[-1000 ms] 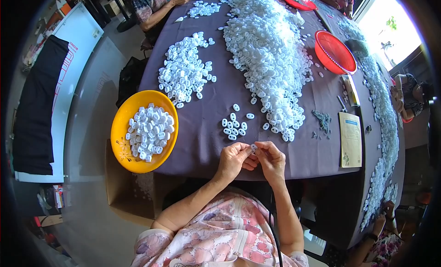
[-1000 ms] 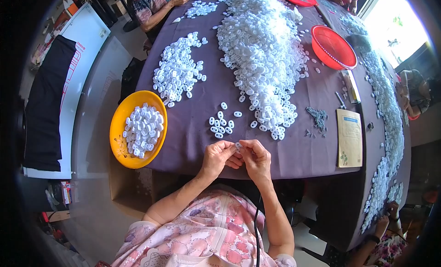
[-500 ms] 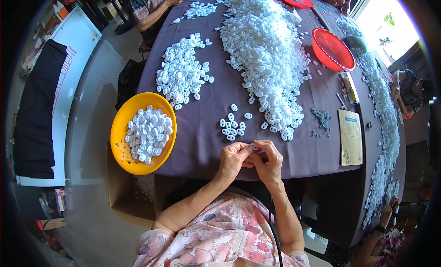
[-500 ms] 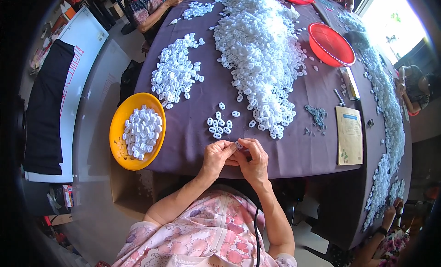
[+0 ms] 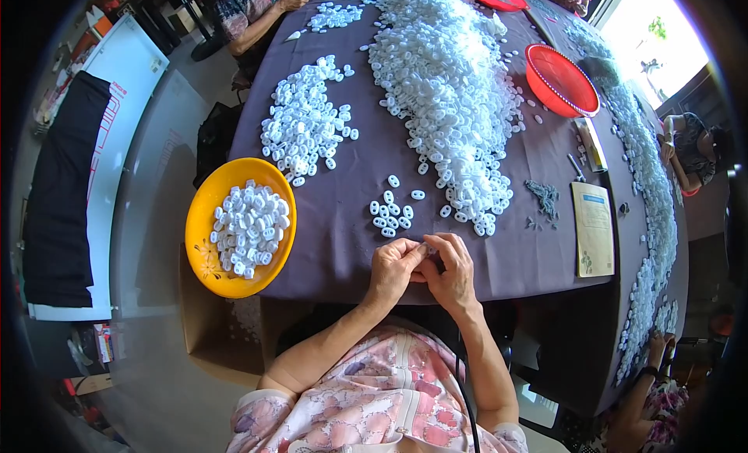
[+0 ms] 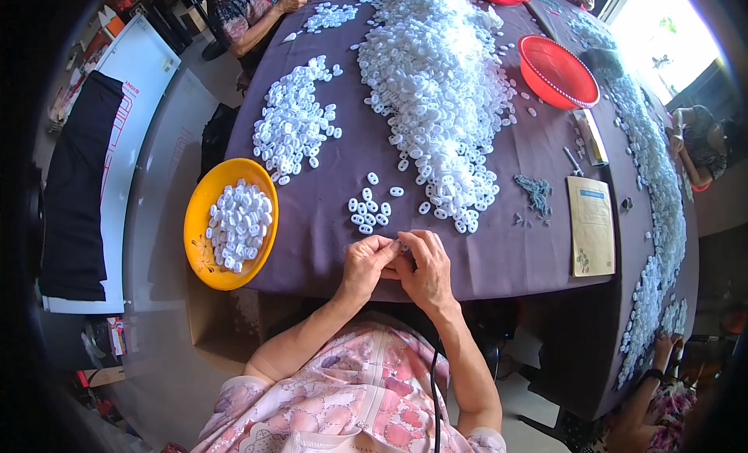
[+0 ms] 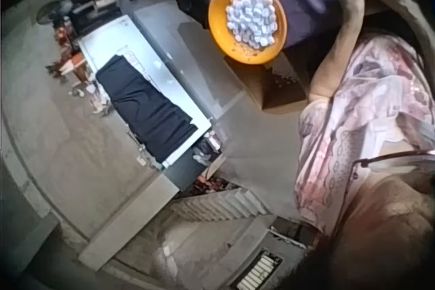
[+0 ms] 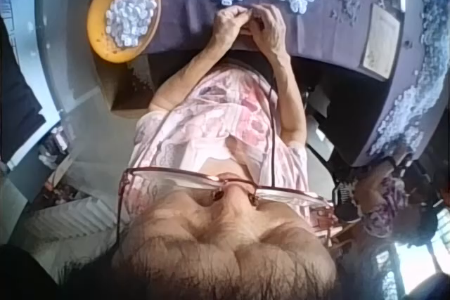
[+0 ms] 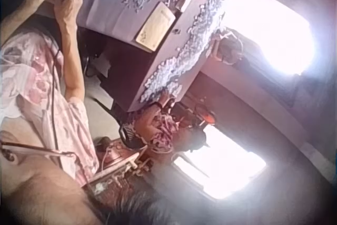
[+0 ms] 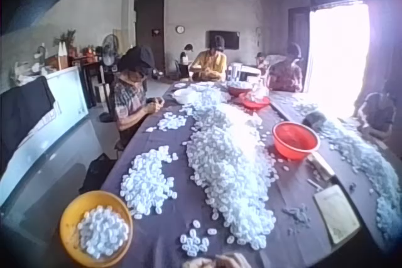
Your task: The person assembles small plastic clips by joining pieces together by hand and gathers the plastic components on the table.
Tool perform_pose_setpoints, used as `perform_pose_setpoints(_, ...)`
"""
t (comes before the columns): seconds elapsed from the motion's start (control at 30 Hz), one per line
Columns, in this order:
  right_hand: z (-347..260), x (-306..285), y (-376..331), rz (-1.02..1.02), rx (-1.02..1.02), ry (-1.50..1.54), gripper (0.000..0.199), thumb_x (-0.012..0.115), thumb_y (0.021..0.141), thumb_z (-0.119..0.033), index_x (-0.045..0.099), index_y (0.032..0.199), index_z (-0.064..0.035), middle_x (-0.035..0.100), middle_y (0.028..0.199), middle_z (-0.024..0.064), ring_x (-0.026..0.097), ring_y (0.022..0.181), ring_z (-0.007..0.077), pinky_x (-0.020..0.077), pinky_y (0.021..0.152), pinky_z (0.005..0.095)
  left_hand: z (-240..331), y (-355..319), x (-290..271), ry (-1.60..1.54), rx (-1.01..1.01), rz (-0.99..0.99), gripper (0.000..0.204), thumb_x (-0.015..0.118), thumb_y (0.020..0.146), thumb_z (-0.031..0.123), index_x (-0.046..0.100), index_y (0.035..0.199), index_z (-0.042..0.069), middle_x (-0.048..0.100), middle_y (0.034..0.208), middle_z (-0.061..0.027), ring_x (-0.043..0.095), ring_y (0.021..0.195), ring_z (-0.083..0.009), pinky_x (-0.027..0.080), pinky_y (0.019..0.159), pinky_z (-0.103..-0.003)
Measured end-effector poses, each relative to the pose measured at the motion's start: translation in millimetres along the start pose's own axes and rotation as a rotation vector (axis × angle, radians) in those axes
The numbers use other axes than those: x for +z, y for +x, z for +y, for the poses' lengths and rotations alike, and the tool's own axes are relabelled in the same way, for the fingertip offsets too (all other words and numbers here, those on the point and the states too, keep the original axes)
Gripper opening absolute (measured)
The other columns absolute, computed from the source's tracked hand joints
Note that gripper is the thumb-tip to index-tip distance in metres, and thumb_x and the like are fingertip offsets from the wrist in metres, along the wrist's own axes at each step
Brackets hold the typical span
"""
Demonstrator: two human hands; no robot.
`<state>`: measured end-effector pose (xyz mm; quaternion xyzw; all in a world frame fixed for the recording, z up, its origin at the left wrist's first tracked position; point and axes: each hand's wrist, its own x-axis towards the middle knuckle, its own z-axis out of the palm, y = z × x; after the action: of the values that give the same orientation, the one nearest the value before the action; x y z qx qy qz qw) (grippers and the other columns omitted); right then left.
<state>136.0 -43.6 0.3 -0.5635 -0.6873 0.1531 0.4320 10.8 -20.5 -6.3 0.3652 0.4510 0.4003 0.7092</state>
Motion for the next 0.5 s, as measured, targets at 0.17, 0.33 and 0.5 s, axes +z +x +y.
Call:
perform_pose_setpoints(0.17, 1.6, 1.2, -1.2, -0.027, -0.028, 0.004, 0.031, 0.064, 0.070, -0.001, 0.058, 0.100, -0.0025, 0.058, 0.095, 0.0129, 0.057, 0.085, 0.0325, 0.0479, 0.072, 0.0381, 6.6, 5.9, -8.2, -0.032, -0.150, -0.077, 0.024, 0.053, 0.094, 0.021, 0.061, 0.090, -0.001, 0.063, 0.076, -0.0070, 0.063, 0.063, -0.0125, 0.057, 0.055, -0.028)
perform_pose_setpoints(0.33, 4.2, 2.2, -3.6, -0.020, -0.038, 0.014, 0.032, 0.064, 0.071, -0.002, 0.058, 0.102, -0.0025, 0.058, 0.095, 0.0132, 0.057, 0.086, 0.0321, 0.0481, 0.072, 0.0382, -1.4, 7.7, -10.2, -0.011, -0.130, -0.102, 0.024, 0.053, 0.094, 0.022, 0.059, 0.092, -0.001, 0.064, 0.079, -0.0089, 0.065, 0.067, -0.0154, 0.058, 0.057, -0.031)
perform_pose_setpoints(0.5, 4.1, -0.4, -4.7, -0.030, 0.048, 0.032, 0.031, 0.066, 0.070, -0.003, 0.060, 0.101, -0.0023, 0.059, 0.095, 0.0131, 0.058, 0.085, 0.0312, 0.0489, 0.073, 0.0374, 1.2, 5.6, -6.5, 0.007, -0.069, -0.055, 0.023, 0.051, 0.094, 0.017, 0.060, 0.086, -0.003, 0.062, 0.074, -0.0070, 0.063, 0.062, -0.0122, 0.058, 0.052, -0.029)
